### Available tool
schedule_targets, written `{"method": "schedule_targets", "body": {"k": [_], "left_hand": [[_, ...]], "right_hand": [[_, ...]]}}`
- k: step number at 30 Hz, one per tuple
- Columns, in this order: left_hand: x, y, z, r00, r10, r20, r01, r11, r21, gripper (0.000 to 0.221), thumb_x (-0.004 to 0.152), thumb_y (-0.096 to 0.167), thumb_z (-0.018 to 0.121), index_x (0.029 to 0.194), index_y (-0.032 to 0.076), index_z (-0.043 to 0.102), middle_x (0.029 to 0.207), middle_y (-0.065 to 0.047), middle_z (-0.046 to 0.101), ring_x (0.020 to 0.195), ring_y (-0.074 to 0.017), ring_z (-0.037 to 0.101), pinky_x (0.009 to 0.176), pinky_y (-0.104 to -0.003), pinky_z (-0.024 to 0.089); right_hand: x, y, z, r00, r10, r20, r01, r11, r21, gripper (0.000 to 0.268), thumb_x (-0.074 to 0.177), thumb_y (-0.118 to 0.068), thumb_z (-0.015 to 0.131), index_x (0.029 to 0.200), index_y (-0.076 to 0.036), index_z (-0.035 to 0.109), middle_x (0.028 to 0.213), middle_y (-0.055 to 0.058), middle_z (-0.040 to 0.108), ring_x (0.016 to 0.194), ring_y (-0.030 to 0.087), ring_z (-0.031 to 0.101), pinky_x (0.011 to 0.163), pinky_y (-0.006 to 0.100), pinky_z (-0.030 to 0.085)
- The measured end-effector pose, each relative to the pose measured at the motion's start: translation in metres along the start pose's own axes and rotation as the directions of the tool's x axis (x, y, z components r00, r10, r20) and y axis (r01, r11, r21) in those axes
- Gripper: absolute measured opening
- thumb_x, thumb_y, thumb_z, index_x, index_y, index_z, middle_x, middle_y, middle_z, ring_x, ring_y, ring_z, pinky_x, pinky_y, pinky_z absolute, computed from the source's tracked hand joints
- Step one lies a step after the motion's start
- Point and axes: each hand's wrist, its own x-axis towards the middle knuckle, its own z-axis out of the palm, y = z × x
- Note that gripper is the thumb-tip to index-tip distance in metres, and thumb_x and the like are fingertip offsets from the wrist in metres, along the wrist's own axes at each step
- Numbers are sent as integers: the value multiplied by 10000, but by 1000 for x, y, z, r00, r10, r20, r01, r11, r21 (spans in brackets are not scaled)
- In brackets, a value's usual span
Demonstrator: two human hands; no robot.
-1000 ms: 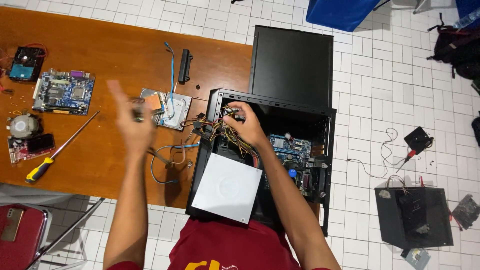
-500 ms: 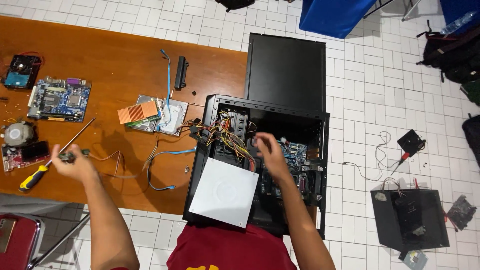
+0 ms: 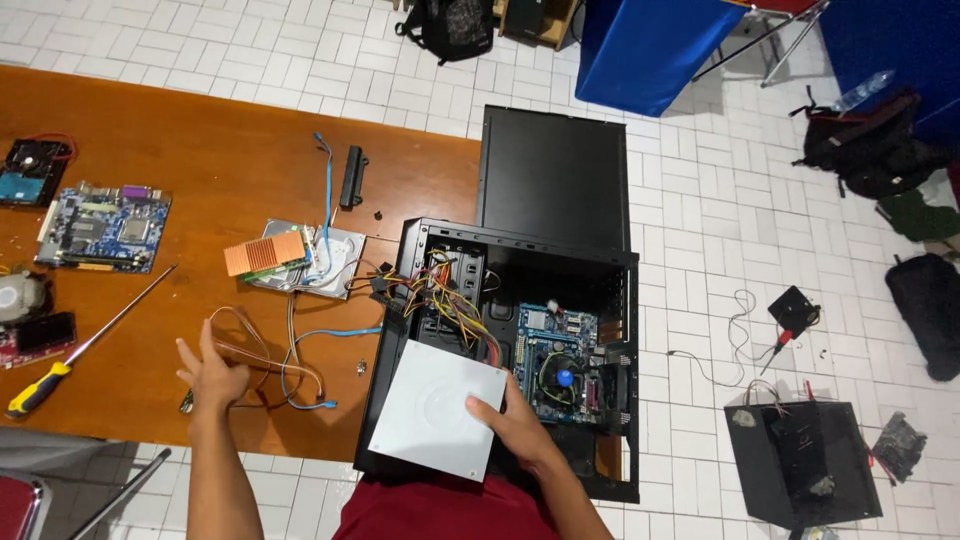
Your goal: Installing a power supply unit into a computer case and securing it with screws using a screwdriver.
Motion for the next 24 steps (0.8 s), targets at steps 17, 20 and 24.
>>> {"method": "schedule_targets", "body": {"k": [17, 20, 24], "left_hand": [[-198, 190, 8, 661, 540, 522, -69, 736, -673, 539, 990, 359, 413, 1321, 4, 649, 1276, -133, 726, 1118, -212, 682, 924, -343, 558], [-219, 213, 18, 506, 754, 418, -273, 600, -752, 569, 984, 415, 527, 1406, 43, 612, 1352, -242, 662, 1308, -361, 574, 1073, -519, 446], [-253, 254, 27, 351, 853, 386, -424, 512, -747, 519, 940, 347, 662, 1324, -1, 638, 1293, -244, 671, 1264, -363, 586, 1066, -533, 432]], "right_hand": [[-38, -70, -39, 943, -325, -67, 330, 941, 77, 789, 631, -355, 776, 1329, -76, 537, 1128, 187, 661, 1000, 382, 672, 854, 581, 536], [-55, -87, -56, 842, -530, -106, 500, 838, -217, 799, 598, -337, 956, 1275, -49, 644, 1074, 206, 717, 983, 331, 655, 891, 457, 513], [-72, -107, -77, 749, -660, -55, 557, 672, -488, 940, 500, -319, 1005, 1335, -109, 627, 1128, 146, 712, 985, 346, 657, 878, 452, 496]]}}
